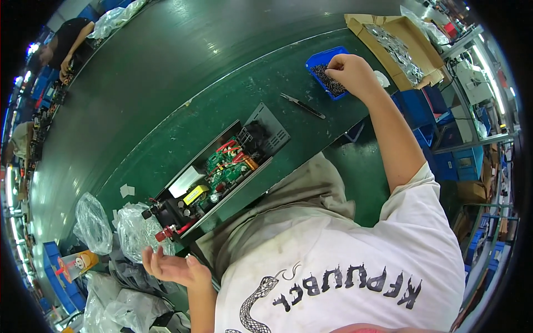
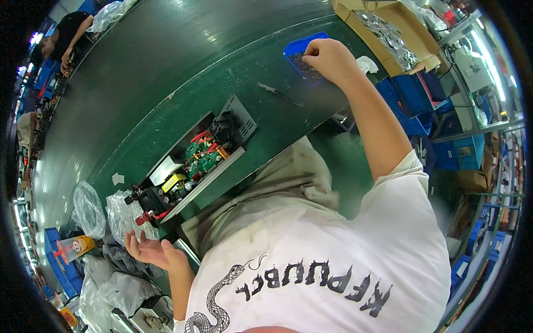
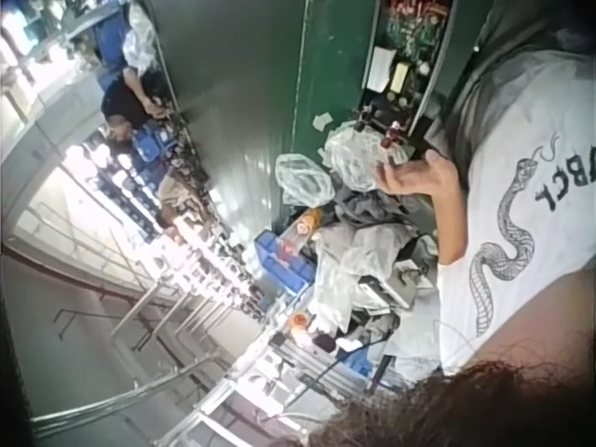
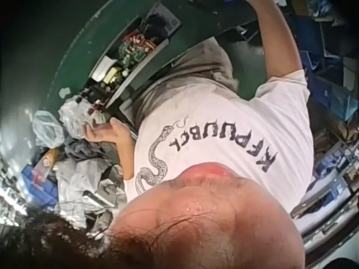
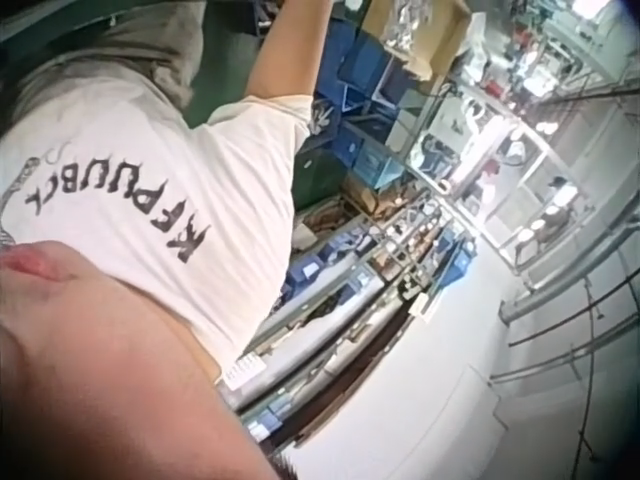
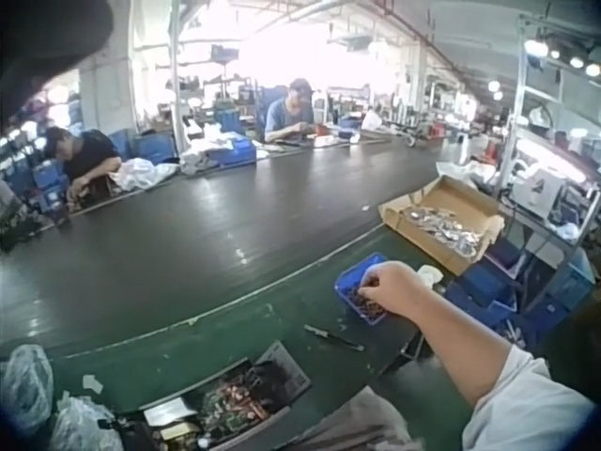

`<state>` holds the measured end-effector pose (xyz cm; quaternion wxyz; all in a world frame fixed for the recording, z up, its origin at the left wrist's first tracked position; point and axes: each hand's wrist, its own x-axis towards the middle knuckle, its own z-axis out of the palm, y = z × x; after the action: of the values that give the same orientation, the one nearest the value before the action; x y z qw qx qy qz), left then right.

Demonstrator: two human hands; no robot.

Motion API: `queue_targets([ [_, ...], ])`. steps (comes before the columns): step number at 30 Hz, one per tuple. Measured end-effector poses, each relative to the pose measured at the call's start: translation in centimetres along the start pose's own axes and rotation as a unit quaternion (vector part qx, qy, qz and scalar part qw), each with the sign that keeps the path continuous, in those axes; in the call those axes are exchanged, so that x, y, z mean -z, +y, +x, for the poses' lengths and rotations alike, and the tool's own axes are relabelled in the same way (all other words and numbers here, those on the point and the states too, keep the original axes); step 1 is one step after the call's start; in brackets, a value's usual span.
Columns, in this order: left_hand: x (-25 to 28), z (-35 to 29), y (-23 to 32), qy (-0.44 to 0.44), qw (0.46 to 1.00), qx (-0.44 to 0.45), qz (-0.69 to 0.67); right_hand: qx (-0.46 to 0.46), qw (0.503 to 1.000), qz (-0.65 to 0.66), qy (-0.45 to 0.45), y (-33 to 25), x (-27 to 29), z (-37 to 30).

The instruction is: Assembling and inspecting internal components of an electronic device on a production line.

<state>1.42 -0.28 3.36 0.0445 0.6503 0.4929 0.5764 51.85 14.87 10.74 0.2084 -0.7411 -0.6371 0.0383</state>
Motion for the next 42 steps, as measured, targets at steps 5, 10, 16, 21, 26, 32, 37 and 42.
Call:
queue_targets([
  [5, 1.0, 1.1, 2.4, -0.083, 0.982, -0.161, 0.048, -0.011, 0.998, 0.059, 0.033, 0.9, -0.3, 0.1],
  [10, -1.4, 3.1, 7.0, -0.309, 0.944, -0.118, -0.021, -0.017, 0.865, 0.497, -0.064, -7.0, 0.3, -6.6],
  [16, -5.3, 3.6, 9.2, -0.365, 0.917, -0.007, -0.162, -0.070, 0.618, 0.626, -0.471, -15.8, -4.7, -16.9],
  [21, -5.1, 2.8, 8.7, -0.350, 0.924, 0.019, -0.151, -0.165, 0.495, 0.686, -0.507, -16.1, -7.2, -17.7],
  [26, -5.4, 2.4, 8.1, -0.320, 0.935, 0.053, -0.146, -0.165, 0.481, 0.687, -0.520, -16.3, -7.3, -17.5],
  [32, -5.5, 2.1, 6.8, -0.326, 0.922, -0.058, -0.203, -0.193, 0.415, 0.691, -0.559, -16.1, -7.6, -17.7],
  [37, -5.5, 1.8, 6.8, -0.322, 0.923, -0.059, -0.202, -0.199, 0.428, 0.679, -0.563, -15.9, -7.7, -17.8],
  [42, -6.0, 1.0, 7.2, -0.322, 0.935, 0.024, -0.150, -0.124, 0.577, 0.612, -0.527, -15.6, -6.9, -16.8],
])
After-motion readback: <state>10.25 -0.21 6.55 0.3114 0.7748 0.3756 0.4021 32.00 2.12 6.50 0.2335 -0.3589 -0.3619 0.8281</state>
